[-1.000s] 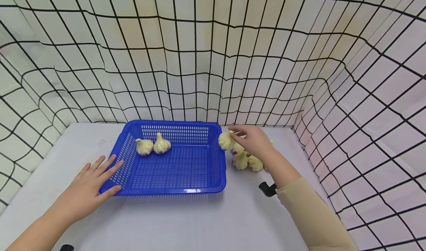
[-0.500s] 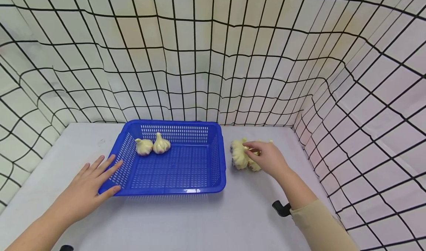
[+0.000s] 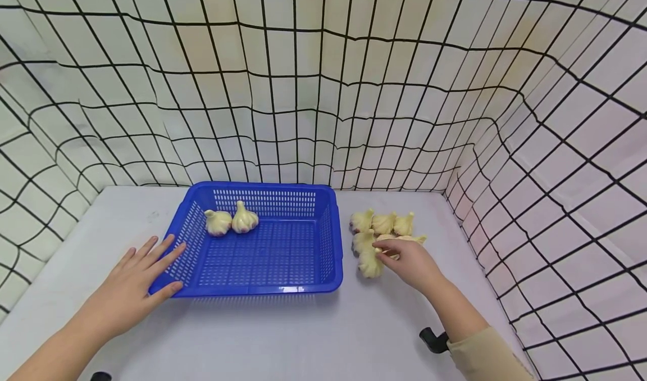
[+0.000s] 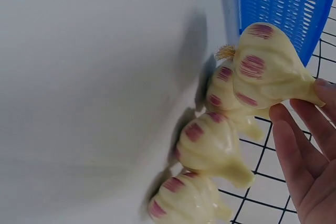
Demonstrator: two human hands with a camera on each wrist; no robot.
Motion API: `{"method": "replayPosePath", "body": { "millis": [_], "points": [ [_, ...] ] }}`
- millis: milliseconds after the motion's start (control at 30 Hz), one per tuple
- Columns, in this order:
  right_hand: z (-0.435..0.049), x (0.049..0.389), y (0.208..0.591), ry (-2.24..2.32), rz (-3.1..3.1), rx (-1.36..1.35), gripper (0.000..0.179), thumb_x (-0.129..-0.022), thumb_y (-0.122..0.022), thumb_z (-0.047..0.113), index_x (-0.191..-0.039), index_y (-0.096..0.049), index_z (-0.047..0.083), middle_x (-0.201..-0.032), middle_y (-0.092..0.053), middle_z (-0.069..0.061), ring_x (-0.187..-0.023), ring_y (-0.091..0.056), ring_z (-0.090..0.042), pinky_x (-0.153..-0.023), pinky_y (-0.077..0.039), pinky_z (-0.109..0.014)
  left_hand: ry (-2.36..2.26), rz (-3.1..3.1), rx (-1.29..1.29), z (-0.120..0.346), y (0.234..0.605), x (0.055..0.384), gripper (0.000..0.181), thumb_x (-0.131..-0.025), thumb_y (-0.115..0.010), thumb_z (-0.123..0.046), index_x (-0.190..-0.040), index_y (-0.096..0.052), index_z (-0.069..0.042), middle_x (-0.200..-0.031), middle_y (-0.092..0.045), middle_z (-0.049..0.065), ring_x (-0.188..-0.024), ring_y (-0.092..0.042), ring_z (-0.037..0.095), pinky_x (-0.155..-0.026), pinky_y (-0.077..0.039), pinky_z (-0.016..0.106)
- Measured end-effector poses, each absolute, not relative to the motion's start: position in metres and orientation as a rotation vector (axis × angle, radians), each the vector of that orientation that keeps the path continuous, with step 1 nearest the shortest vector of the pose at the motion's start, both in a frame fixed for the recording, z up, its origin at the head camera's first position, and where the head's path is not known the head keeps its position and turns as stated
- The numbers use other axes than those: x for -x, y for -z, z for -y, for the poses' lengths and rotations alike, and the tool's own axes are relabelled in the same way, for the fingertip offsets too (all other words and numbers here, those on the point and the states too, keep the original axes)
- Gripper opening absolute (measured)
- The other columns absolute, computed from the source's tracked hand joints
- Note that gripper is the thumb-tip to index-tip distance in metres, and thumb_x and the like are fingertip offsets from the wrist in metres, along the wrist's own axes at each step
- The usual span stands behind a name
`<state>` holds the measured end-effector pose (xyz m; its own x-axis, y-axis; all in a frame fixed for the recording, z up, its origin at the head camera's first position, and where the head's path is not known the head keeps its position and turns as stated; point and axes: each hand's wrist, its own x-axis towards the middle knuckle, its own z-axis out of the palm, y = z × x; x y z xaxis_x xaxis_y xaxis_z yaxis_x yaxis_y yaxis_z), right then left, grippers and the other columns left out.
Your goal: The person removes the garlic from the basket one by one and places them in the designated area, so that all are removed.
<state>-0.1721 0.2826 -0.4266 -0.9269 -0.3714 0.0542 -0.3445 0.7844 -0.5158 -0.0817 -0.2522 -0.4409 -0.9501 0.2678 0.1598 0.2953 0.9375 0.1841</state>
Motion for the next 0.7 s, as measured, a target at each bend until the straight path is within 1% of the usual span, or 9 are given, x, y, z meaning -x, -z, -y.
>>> {"method": "replayPosePath", "body": {
  "millis": [133,300,567,700],
  "points": [
    [-0.283,0.173,0.433,0.875,-2.896,0.607,0.026,-0.093,-0.071,0.021,-0.118,-0.073,0.013,-0.110,-0.073,0.000,-0.096,-0.070,-0.020,-0.078,-0.057,-0.039,0.305,2.971,0.429,0.253,0.439,0.082,0.077,-0.096,-0.055,-0.057,-0.158,-0.028,-0.021,-0.161,-0.027,0.019,-0.151,-0.003,0.037,-0.117,0.020,0.043],
    [-0.283,0.172,0.441,0.881,-2.858,0.629,0.026,-0.093,-0.071,0.020,-0.118,-0.073,0.012,-0.110,-0.073,-0.001,-0.095,-0.070,-0.019,-0.078,-0.057,-0.035,0.305,2.982,0.426,0.253,0.439,0.081,0.077,-0.096,-0.054,-0.058,-0.158,-0.027,-0.021,-0.161,-0.025,0.019,-0.151,-0.004,0.038,-0.117,0.020,0.044],
    [-0.281,0.171,0.446,0.891,-2.845,0.609,0.027,-0.094,-0.070,0.019,-0.120,-0.072,0.013,-0.112,-0.073,-0.001,-0.099,-0.069,-0.021,-0.080,-0.058,-0.038,0.317,2.987,0.426,0.252,0.437,0.081,0.076,-0.096,-0.055,-0.057,-0.158,-0.030,-0.020,-0.162,-0.024,0.018,-0.151,-0.004,0.038,-0.117,0.019,0.045],
    [-0.281,0.171,0.446,0.906,-2.841,0.606,0.027,-0.094,-0.069,0.019,-0.120,-0.072,0.012,-0.112,-0.073,-0.002,-0.100,-0.069,-0.022,-0.080,-0.058,-0.037,0.318,3.004,0.420,0.251,0.436,0.082,0.077,-0.096,-0.054,-0.058,-0.158,-0.030,-0.020,-0.162,-0.023,0.018,-0.151,-0.004,0.039,-0.117,0.018,0.047]
  ]
}}
